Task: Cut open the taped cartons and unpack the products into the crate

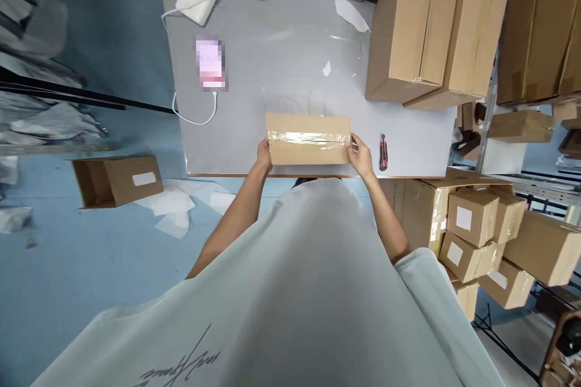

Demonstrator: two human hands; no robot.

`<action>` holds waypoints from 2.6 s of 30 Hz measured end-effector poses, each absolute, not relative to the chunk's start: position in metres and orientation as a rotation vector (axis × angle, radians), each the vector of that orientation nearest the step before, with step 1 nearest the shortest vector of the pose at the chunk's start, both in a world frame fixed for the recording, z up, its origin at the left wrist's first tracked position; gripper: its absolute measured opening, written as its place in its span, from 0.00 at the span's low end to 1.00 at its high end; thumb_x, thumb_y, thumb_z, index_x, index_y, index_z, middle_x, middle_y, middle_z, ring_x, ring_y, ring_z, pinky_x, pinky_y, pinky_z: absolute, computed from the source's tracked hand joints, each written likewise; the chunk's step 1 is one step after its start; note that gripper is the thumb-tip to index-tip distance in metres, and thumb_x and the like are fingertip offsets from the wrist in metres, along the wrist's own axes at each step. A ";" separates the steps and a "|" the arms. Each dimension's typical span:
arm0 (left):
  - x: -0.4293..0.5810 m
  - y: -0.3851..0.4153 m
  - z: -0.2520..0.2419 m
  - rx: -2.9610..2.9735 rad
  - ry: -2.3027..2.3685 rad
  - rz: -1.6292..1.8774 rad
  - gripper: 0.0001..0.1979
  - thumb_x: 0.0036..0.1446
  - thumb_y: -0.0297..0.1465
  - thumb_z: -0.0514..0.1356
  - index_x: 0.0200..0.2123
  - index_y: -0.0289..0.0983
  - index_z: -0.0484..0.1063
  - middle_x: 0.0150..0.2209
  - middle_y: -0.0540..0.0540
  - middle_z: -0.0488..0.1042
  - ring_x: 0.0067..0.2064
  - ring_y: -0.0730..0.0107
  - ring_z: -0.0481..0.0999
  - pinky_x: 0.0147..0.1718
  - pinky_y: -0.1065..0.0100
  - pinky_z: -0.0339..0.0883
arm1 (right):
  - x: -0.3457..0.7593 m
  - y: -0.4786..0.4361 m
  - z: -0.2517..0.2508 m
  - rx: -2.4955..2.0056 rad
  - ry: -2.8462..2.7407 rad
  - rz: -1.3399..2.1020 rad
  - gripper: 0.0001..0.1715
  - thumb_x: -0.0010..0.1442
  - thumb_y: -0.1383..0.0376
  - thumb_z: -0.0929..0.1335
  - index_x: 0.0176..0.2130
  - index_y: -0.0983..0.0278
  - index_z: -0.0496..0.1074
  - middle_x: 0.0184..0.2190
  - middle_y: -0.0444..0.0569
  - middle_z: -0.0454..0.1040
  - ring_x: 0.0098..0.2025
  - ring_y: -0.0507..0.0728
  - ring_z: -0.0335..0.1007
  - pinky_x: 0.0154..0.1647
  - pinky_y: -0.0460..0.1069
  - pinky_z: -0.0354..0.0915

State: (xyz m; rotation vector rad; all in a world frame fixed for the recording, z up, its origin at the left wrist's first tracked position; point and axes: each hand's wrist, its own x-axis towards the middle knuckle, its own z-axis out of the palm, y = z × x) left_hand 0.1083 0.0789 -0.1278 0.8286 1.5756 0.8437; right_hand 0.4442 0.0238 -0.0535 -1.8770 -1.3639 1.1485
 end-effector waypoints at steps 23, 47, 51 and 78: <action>0.141 0.042 -0.002 2.212 1.428 0.164 0.33 0.64 0.24 0.68 0.71 0.36 0.71 0.71 0.26 0.70 0.72 0.32 0.69 0.72 0.37 0.64 | 0.440 0.091 -0.014 -1.729 -2.524 0.719 0.31 0.76 0.65 0.73 0.73 0.71 0.74 0.83 0.71 0.62 0.85 0.76 0.59 0.84 0.73 0.61; 0.154 0.083 -0.011 2.206 1.493 -0.066 0.32 0.50 0.26 0.79 0.56 0.36 0.72 0.63 0.25 0.73 0.64 0.27 0.74 0.61 0.39 0.70 | 0.431 0.108 0.007 -1.678 -2.822 0.630 0.31 0.77 0.59 0.70 0.66 0.80 0.77 0.77 0.81 0.67 0.76 0.81 0.68 0.72 0.71 0.74; 0.154 0.061 -0.002 2.274 1.495 0.049 0.22 0.59 0.23 0.72 0.55 0.37 0.72 0.59 0.28 0.76 0.62 0.32 0.76 0.59 0.40 0.72 | 0.435 0.114 0.005 -1.650 -2.808 0.689 0.32 0.78 0.53 0.71 0.65 0.78 0.78 0.78 0.80 0.67 0.77 0.82 0.68 0.75 0.71 0.71; 0.142 -0.010 -0.030 2.290 1.226 -0.036 0.14 0.59 0.14 0.60 0.33 0.40 0.73 0.43 0.38 0.72 0.47 0.48 0.71 0.47 0.51 0.62 | 0.476 0.188 -0.026 -1.765 -1.770 1.162 0.33 0.76 0.38 0.70 0.31 0.59 0.68 0.28 0.40 0.62 0.34 0.55 0.62 0.40 0.50 0.63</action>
